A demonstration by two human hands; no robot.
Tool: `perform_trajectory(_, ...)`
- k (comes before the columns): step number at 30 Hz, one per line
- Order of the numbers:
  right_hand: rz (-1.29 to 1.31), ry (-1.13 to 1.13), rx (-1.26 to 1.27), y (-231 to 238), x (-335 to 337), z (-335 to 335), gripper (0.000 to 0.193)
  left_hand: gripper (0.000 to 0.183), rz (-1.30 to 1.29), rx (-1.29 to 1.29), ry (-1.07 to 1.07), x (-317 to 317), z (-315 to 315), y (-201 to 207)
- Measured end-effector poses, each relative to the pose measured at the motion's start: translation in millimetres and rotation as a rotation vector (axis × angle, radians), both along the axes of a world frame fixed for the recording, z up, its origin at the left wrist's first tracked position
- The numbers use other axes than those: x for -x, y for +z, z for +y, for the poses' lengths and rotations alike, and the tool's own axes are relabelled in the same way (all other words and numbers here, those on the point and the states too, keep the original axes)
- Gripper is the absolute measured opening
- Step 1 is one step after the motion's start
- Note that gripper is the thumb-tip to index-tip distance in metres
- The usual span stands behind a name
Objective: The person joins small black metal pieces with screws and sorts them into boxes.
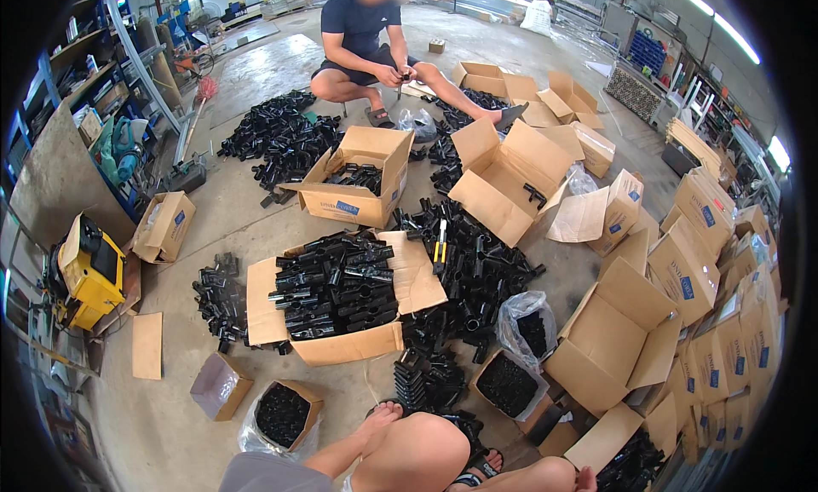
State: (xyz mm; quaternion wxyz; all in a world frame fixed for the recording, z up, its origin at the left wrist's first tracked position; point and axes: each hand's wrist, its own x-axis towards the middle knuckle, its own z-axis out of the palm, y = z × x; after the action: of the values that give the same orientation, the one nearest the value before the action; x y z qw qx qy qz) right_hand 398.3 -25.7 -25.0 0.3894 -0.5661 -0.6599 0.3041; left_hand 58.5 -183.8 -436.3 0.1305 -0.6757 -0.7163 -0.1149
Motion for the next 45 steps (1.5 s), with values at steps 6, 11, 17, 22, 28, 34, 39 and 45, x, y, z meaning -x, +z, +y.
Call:
perform_trajectory(6,-0.225,-0.081,-0.190,-16,24,-4,0.054,0.047,-0.526,0.186,-0.057,9,19,84)
perform_trajectory(11,-0.307,0.083,0.010,33,30,3,0.068,0.031,-0.395,0.444,0.051,9,54,101)
perform_trajectory(17,-0.221,0.041,0.053,38,35,9,0.064,0.023,-0.345,0.451,-0.039,11,67,87)
perform_trajectory(22,-0.141,0.022,0.017,28,27,9,0.062,0.023,-0.314,0.374,-0.118,14,72,97)
perform_trajectory(28,-0.110,0.005,0.122,28,25,5,0.061,0.019,-0.434,0.390,-0.134,15,55,85)
perform_trajectory(34,-0.027,0.074,0.167,18,19,17,0.061,0.019,-0.419,0.432,-0.126,14,62,108)
perform_trajectory(39,0.020,0.143,0.193,13,20,22,0.060,0.019,-0.434,0.451,-0.108,7,64,117)
perform_trajectory(45,0.061,0.199,0.205,-1,24,19,0.060,0.020,-0.433,0.471,-0.087,5,64,123)
